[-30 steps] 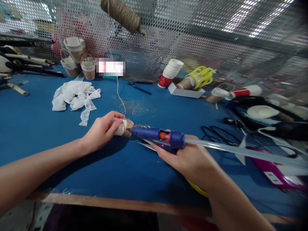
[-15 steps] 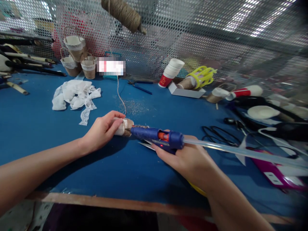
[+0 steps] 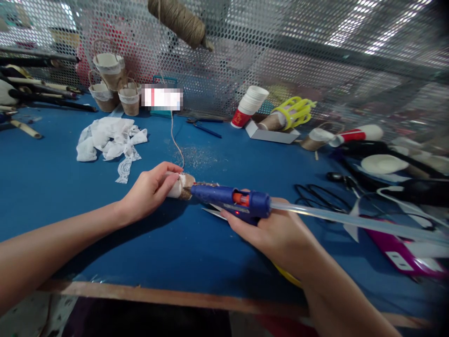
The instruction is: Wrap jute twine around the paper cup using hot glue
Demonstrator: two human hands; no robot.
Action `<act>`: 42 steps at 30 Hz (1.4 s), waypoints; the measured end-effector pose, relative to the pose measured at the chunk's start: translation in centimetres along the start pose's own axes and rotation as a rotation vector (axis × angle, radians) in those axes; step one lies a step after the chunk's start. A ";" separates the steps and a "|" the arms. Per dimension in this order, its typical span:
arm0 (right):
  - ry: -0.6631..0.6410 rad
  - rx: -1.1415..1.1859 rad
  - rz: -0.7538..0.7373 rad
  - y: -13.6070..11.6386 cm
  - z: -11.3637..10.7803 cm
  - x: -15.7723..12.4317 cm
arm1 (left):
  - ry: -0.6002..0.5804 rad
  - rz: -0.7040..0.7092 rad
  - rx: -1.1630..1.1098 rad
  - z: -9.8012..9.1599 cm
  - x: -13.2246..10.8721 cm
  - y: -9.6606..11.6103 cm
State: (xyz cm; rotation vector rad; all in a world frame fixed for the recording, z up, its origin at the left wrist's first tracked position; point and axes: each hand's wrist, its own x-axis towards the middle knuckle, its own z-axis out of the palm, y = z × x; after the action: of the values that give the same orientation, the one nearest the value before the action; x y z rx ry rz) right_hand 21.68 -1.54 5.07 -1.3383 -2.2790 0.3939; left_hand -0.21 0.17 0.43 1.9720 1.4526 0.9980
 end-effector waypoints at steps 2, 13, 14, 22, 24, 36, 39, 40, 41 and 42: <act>-0.040 -0.017 -0.012 0.0 -0.1 0.0 | -0.003 -0.013 0.005 0.0 0.0 0.0; -0.003 -0.082 0.002 0.1 0.1 0.1 | -0.011 0.012 -0.009 0.1 0.0 -0.1; 0.004 -0.092 -0.002 0.1 0.1 0.1 | -0.011 0.016 -0.011 0.1 0.0 -0.1; -0.010 -0.068 -0.028 0.5 0.1 0.4 | -0.002 0.021 0.007 0.0 -0.1 -0.1; -0.011 -0.062 -0.024 0.5 0.2 0.4 | -0.004 0.019 0.005 0.0 -0.1 -0.2; 0.014 -0.087 -0.031 0.7 0.4 0.5 | 0.001 0.018 -0.019 0.1 -0.1 -0.1; 0.046 -0.093 -0.058 0.8 0.5 0.7 | 0.002 0.022 -0.017 0.1 -0.1 0.0; 0.052 -0.097 -0.075 0.8 0.6 0.7 | 0.004 0.024 -0.016 0.1 -0.1 0.0; 0.054 -0.100 -0.087 0.8 0.6 0.8 | 0.006 0.027 -0.015 0.1 -0.1 0.0; 0.057 -0.101 -0.091 0.8 0.6 0.8 | 0.007 0.029 -0.013 0.1 -0.1 0.0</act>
State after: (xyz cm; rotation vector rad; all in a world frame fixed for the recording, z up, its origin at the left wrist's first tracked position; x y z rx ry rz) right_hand 21.67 -0.46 4.38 -1.2717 -2.3296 0.2099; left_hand -0.15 0.07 0.37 1.9879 1.4210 1.0252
